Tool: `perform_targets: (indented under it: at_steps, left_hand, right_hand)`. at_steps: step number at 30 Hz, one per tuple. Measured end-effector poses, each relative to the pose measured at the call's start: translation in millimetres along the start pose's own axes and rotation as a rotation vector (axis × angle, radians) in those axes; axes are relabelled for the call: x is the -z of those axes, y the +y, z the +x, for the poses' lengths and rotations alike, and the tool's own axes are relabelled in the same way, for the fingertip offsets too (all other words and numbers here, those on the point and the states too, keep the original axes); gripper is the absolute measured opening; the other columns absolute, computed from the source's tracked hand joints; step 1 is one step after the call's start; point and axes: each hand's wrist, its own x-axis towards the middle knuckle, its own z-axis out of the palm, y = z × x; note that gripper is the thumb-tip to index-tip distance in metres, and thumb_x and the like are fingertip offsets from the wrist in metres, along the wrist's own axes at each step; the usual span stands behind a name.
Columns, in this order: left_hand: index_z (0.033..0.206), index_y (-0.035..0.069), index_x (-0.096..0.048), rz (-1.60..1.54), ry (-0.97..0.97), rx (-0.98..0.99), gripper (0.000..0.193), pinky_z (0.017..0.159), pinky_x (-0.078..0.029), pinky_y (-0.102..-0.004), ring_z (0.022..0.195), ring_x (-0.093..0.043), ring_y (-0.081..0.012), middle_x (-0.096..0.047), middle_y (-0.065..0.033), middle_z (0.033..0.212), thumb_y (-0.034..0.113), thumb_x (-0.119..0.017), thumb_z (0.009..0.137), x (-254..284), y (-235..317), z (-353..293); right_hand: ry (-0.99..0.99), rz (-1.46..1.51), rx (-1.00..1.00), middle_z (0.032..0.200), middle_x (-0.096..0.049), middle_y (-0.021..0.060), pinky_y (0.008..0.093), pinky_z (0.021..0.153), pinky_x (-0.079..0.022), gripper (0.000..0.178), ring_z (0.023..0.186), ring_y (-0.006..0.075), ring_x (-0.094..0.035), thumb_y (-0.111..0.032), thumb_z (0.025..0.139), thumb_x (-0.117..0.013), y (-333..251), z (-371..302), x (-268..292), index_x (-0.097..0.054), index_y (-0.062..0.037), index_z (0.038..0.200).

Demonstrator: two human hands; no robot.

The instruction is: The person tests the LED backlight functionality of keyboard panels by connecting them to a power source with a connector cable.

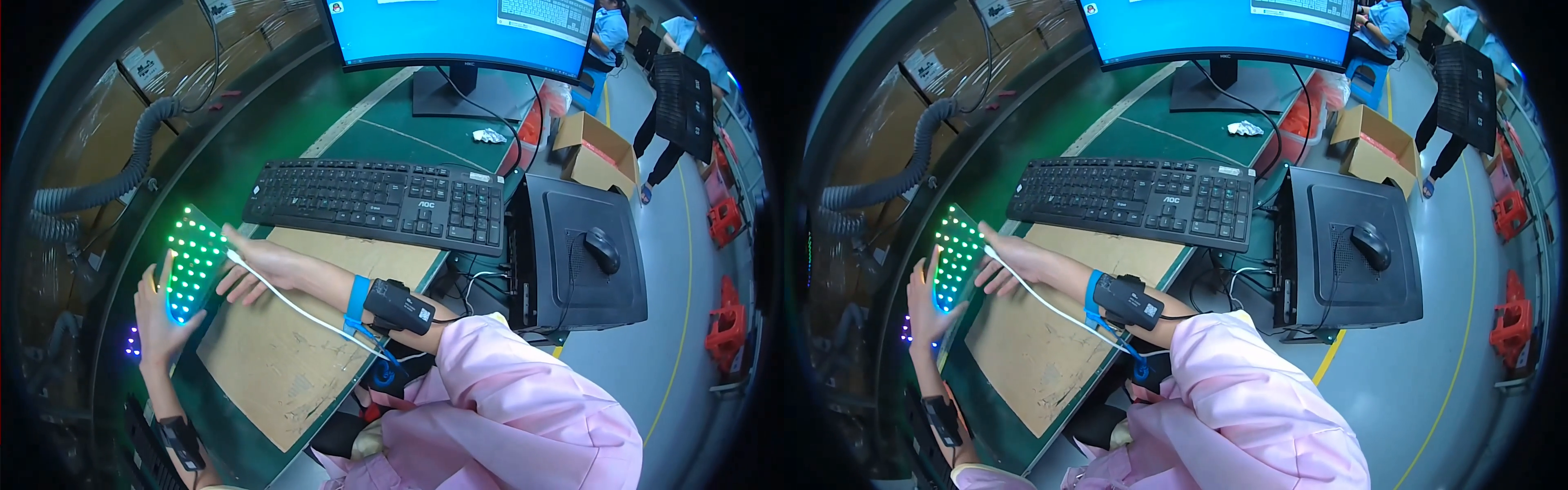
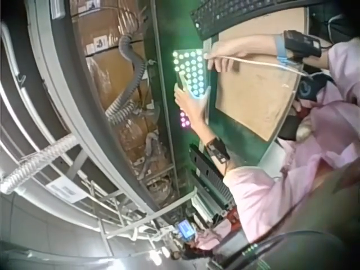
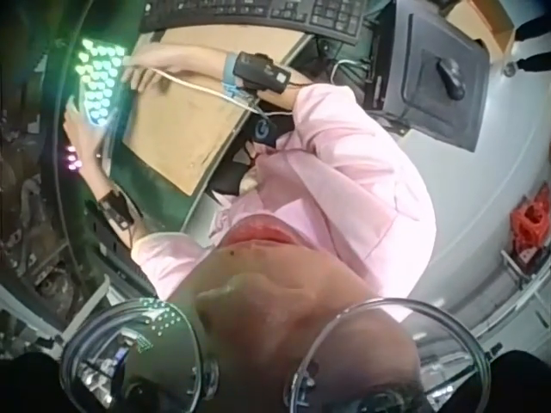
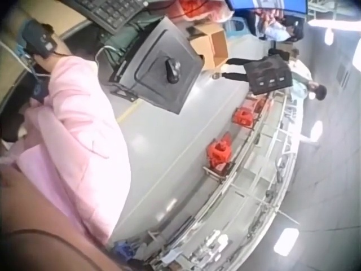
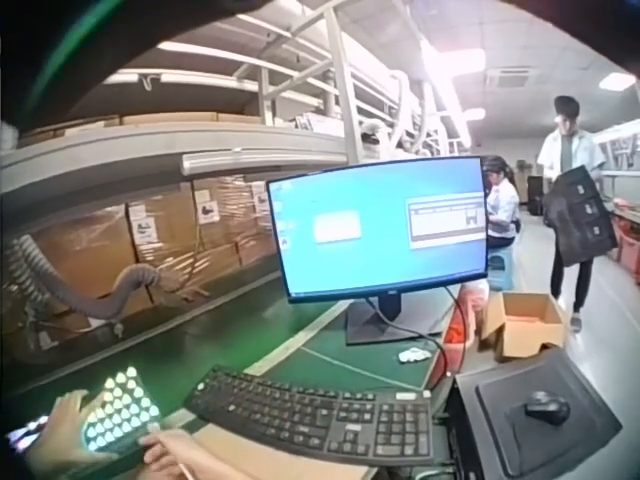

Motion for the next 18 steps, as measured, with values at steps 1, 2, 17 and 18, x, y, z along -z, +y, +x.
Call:
perform_targets:
  at_steps: [1, 2, 17, 18]
  left_hand:
    - [0.129, 0.017, -0.029, -0.015, 0.023, 0.015, 0.093, 0.09, -0.031, -0.0401, 0.106, -0.038, -0.0327, -0.034, -0.0186, 0.12, 0.025, -0.072, 0.048, -0.3, -4.3, 1.4]
    - [0.129, 0.017, -0.029, 0.005, 0.013, 0.023, 0.093, 0.09, -0.031, -0.0401, 0.106, -0.038, -0.0327, -0.034, -0.0186, 0.12, 0.025, -0.072, 0.048, -1.7, -7.0, 1.3]
    - [0.126, 0.024, -0.037, 0.027, 0.062, -0.021, 0.089, 0.091, -0.031, -0.0441, 0.107, -0.039, -0.0343, -0.037, -0.0161, 0.119, 0.031, -0.07, 0.043, 1.2, -8.4, 5.2]
    - [0.126, 0.024, -0.037, 0.016, 0.039, 0.02, 0.089, 0.091, -0.031, -0.0441, 0.107, -0.039, -0.0343, -0.037, -0.0161, 0.119, 0.031, -0.07, 0.043, 0.7, -8.9, 7.4]
  right_hand:
    - [0.003, -0.114, -0.001, 0.08, -0.059, 0.0109, 0.0275, 0.058, -0.05, 0.047, 0.07, 0.0158, -0.06, -0.041, 0.089, -0.031, 2.1, 2.7, 0.2, -0.049, 0.0001, 0.104]
    - [0.013, -0.136, -0.007, 0.08, -0.059, 0.0109, 0.0275, 0.058, -0.05, 0.047, 0.07, 0.0158, -0.06, -0.041, 0.089, -0.031, 4.8, 5.9, 0.6, -0.049, 0.0001, 0.104]
    - [0.684, -0.611, 0.861, 0.048, -0.036, -0.0026, 0.0236, 0.038, -0.026, 0.032, 0.04, 0.007, -0.03, -0.026, 0.089, -0.037, 37.7, 33.7, -10.7, -0.047, -0.0049, 0.067]
    - [0.7, -0.593, 0.94, 0.048, -0.036, -0.0026, 0.0236, 0.038, -0.026, 0.032, 0.04, 0.007, -0.03, -0.026, 0.089, -0.037, 38.8, 34.2, -8.5, -0.047, -0.0049, 0.067]
